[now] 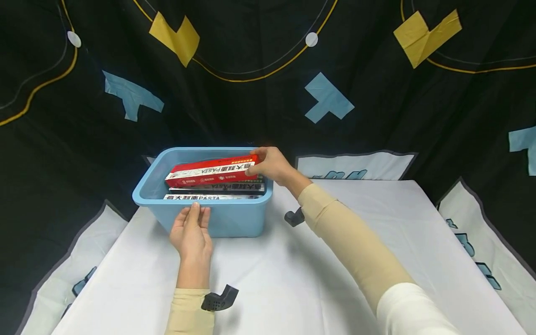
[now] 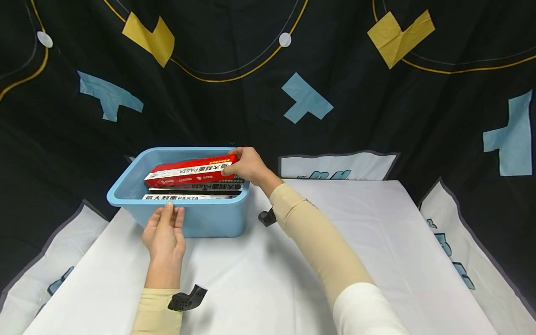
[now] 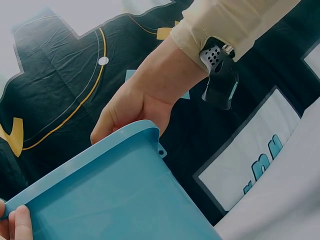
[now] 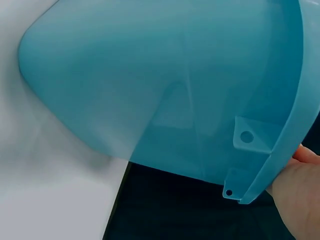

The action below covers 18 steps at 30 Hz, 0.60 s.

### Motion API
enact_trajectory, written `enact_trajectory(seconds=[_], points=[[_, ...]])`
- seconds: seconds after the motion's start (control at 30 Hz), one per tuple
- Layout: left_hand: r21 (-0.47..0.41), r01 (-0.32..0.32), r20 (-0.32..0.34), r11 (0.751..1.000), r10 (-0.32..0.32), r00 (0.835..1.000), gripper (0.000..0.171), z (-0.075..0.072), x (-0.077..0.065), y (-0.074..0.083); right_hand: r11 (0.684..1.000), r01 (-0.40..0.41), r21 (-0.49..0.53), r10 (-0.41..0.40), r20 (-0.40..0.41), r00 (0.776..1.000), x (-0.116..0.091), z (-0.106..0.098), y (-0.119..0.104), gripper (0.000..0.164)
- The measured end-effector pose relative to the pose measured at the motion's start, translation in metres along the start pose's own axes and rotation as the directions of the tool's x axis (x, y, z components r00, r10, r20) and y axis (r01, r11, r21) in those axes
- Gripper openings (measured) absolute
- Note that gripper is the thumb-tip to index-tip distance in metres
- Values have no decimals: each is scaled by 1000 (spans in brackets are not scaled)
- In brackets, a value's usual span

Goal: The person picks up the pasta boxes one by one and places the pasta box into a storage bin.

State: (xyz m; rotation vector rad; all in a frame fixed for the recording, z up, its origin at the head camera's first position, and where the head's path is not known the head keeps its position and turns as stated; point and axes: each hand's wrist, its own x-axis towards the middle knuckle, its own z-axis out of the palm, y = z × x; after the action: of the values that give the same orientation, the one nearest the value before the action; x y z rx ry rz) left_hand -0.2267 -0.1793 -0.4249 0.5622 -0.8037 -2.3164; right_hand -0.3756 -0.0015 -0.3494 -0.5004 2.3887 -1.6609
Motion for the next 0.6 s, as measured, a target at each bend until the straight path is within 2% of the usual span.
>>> enact_trajectory(seconds=[0.4, 0.6], points=[[-3, -4, 7, 1000, 4, 1000, 29, -1, -1, 0, 988, 7, -153, -8, -8, 1000, 3, 6, -2, 69], [-2, -1, 5, 1000, 1, 1000, 28, -1, 0, -1, 975, 43, -216, -61, -76, 995, -1, 11, 0, 67]])
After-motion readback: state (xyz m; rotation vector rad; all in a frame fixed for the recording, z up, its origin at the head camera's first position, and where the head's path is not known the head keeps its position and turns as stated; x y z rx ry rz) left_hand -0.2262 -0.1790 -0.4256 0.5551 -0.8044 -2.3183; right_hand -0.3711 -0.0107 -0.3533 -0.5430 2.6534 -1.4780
